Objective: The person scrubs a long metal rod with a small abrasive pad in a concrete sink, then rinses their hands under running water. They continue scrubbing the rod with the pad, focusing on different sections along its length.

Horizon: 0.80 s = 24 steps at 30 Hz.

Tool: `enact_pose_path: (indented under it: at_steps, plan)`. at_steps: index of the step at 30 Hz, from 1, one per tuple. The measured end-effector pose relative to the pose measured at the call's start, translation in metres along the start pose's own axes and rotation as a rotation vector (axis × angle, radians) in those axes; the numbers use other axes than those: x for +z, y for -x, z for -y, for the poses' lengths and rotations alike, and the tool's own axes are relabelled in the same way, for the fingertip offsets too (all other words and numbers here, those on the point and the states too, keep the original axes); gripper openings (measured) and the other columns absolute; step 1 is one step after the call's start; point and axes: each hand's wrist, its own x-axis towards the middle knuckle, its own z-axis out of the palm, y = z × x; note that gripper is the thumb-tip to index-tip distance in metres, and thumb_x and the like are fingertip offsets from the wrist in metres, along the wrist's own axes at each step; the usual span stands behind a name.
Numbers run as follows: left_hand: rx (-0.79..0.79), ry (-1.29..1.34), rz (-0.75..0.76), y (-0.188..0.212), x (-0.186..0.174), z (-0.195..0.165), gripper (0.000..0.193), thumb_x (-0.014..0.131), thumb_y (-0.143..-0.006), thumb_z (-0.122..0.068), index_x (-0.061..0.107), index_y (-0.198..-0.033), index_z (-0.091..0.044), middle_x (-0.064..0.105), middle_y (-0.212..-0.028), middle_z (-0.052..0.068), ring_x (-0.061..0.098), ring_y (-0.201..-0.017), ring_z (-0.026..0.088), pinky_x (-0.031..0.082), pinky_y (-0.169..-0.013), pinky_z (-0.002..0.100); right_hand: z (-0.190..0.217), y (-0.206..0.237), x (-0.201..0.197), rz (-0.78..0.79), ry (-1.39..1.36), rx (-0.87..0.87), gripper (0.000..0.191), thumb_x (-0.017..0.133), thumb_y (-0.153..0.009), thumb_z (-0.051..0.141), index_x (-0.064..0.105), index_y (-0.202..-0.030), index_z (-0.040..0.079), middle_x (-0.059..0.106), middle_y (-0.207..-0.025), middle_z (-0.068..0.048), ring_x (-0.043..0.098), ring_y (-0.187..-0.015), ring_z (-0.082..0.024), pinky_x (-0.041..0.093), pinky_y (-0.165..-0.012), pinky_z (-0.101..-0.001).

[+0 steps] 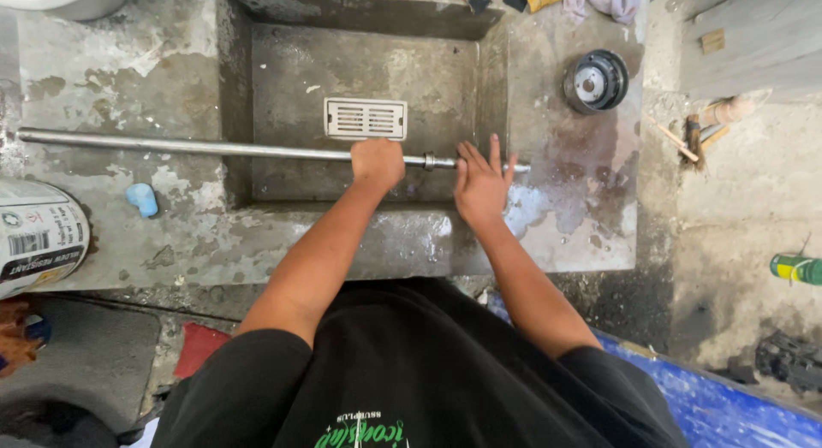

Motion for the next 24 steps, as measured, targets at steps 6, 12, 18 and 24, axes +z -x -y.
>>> enact_pose_path:
  at_steps: [6, 12, 18, 24]
  plan:
    - [0.021, -0.009, -0.034, 0.000, 0.002, 0.000, 0.018, 0.065, -0.082, -0.017, 0.081, -0.088, -0.014, 0.078, -0.093, 0.014, 0.076, -0.088, 0.031, 0.059, -0.072, 0.045, -0.004, 0.001, 0.007, -0.026, -0.028, -0.115, 0.042, 0.050, -0.104, 0.025, 0.064, -0.142, 0.013, 0.061, -0.148, -0.006, 0.035, -0.150, -0.035, 0.011, -0.120, -0.0665]
    - [0.027, -0.015, -0.050, -0.001, 0.008, 0.001, 0.018, 0.064, -0.083, -0.018, 0.082, -0.086, -0.014, 0.078, -0.089, 0.013, 0.077, -0.085, 0.031, 0.059, -0.070, 0.046, -0.005, 0.000, 0.009, -0.014, -0.018, 0.012, 0.037, 0.050, -0.108, 0.026, 0.063, -0.142, 0.017, 0.060, -0.148, -0.001, 0.035, -0.154, -0.034, 0.012, -0.125, -0.0660]
    - [0.027, -0.022, -0.056, -0.005, 0.010, 0.000, 0.019, 0.064, -0.083, -0.019, 0.082, -0.086, -0.015, 0.078, -0.088, 0.014, 0.077, -0.083, 0.031, 0.060, -0.070, 0.045, -0.001, 0.005, 0.005, -0.018, -0.081, -0.090, 0.043, 0.051, -0.105, 0.024, 0.063, -0.145, 0.014, 0.059, -0.150, -0.006, 0.034, -0.150, -0.034, 0.012, -0.120, -0.0664]
    - [0.019, -0.012, -0.020, -0.004, 0.009, 0.000, 0.020, 0.063, -0.084, -0.019, 0.082, -0.085, -0.015, 0.078, -0.089, 0.014, 0.077, -0.084, 0.031, 0.060, -0.069, 0.045, -0.003, 0.000, 0.003, -0.009, -0.047, 0.005, 0.037, 0.051, -0.109, 0.024, 0.063, -0.142, 0.015, 0.060, -0.149, -0.001, 0.035, -0.155, -0.033, 0.011, -0.124, -0.0676]
